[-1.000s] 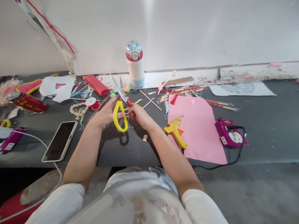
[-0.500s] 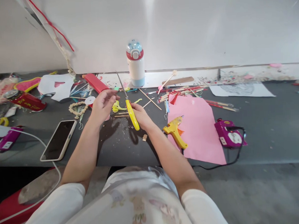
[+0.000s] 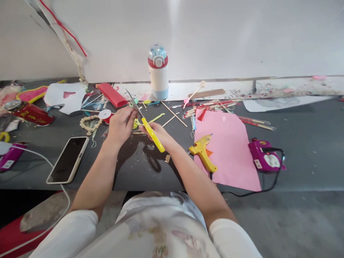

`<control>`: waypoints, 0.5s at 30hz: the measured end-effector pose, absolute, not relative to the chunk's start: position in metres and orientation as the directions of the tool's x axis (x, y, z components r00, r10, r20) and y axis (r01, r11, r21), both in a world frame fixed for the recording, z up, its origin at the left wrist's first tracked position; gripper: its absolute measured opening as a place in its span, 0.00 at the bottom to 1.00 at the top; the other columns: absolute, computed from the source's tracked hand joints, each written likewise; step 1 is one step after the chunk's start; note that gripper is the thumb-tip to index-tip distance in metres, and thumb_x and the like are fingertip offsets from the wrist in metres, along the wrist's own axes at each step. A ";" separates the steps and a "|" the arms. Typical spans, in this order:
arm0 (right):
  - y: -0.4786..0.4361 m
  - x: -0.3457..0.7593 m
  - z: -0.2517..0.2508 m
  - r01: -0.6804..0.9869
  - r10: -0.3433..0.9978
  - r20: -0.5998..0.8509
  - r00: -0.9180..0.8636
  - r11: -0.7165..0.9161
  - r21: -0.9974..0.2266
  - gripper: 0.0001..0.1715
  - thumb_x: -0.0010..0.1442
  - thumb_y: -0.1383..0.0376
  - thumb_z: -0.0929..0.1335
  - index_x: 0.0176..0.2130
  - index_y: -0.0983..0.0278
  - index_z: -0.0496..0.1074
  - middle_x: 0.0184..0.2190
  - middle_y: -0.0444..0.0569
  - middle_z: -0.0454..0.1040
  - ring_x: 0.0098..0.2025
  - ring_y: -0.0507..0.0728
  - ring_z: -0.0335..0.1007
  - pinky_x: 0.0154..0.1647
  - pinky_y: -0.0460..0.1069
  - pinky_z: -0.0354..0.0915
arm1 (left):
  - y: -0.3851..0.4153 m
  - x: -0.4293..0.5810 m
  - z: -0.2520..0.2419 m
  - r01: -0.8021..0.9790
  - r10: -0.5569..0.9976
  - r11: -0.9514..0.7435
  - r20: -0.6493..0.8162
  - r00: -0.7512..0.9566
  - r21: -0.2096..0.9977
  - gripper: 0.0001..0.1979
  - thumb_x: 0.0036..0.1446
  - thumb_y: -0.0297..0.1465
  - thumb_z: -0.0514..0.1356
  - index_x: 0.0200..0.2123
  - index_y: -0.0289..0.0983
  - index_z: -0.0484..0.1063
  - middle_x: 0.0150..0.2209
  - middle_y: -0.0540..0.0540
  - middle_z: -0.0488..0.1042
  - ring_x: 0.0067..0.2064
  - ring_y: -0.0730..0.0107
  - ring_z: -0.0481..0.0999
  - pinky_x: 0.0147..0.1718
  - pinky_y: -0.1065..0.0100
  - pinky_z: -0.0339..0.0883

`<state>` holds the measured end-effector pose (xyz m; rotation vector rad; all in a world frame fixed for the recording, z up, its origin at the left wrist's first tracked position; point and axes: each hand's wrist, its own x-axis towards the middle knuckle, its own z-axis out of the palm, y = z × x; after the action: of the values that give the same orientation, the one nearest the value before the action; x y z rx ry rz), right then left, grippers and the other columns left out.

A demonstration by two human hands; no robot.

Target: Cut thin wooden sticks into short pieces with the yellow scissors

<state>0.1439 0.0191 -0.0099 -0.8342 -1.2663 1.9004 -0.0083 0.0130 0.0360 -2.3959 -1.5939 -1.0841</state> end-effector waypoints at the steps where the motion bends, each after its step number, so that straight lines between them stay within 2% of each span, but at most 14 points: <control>1: 0.018 0.144 -0.008 -0.197 0.820 -0.125 -0.559 -0.278 -0.940 0.26 0.46 0.48 0.71 0.29 0.62 0.57 0.18 0.35 0.50 0.18 0.43 0.44 0.18 0.43 0.44 | 0.013 -0.008 0.035 0.834 0.780 -0.460 0.588 0.217 0.303 0.13 0.64 0.36 0.46 0.33 0.38 0.66 0.32 0.47 0.72 0.36 0.70 0.70 0.36 0.69 0.61; 4: 0.012 0.145 -0.002 -0.215 0.807 -0.120 -0.578 -0.292 -0.932 0.26 0.48 0.45 0.69 0.31 0.62 0.59 0.20 0.37 0.52 0.19 0.44 0.45 0.19 0.44 0.45 | 0.013 -0.007 0.032 0.856 0.772 -0.446 0.596 0.222 0.260 0.14 0.64 0.36 0.45 0.30 0.38 0.65 0.28 0.47 0.70 0.33 0.69 0.69 0.33 0.68 0.59; 7: 0.010 0.145 -0.002 -0.237 0.799 -0.120 -0.589 -0.313 -0.920 0.23 0.50 0.47 0.68 0.32 0.62 0.61 0.22 0.38 0.54 0.20 0.45 0.47 0.20 0.44 0.46 | 0.013 -0.006 0.030 0.876 0.767 -0.421 0.608 0.204 0.237 0.15 0.64 0.35 0.44 0.27 0.38 0.62 0.25 0.48 0.67 0.31 0.69 0.68 0.31 0.68 0.58; 11: 0.019 0.144 -0.018 -0.307 0.745 -0.139 -0.652 -0.428 -0.850 0.16 0.53 0.55 0.68 0.32 0.63 0.62 0.21 0.38 0.52 0.20 0.45 0.47 0.19 0.44 0.46 | 0.014 -0.007 0.029 0.872 0.773 -0.404 0.613 0.164 0.276 0.15 0.64 0.34 0.44 0.28 0.38 0.62 0.26 0.48 0.68 0.32 0.69 0.68 0.32 0.68 0.59; 15: 0.025 0.144 -0.022 -0.294 0.672 -0.168 -0.722 -0.517 -0.804 0.15 0.59 0.55 0.62 0.31 0.64 0.64 0.20 0.40 0.54 0.19 0.46 0.48 0.18 0.44 0.46 | 0.015 -0.009 0.030 0.851 0.785 -0.406 0.603 0.140 0.331 0.13 0.64 0.33 0.45 0.30 0.38 0.64 0.27 0.49 0.70 0.32 0.71 0.69 0.33 0.69 0.60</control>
<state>0.1439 0.0255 -0.0223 -0.6332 -1.0632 2.2380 -0.0090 0.0154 0.0302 -2.3021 -1.6584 -1.1232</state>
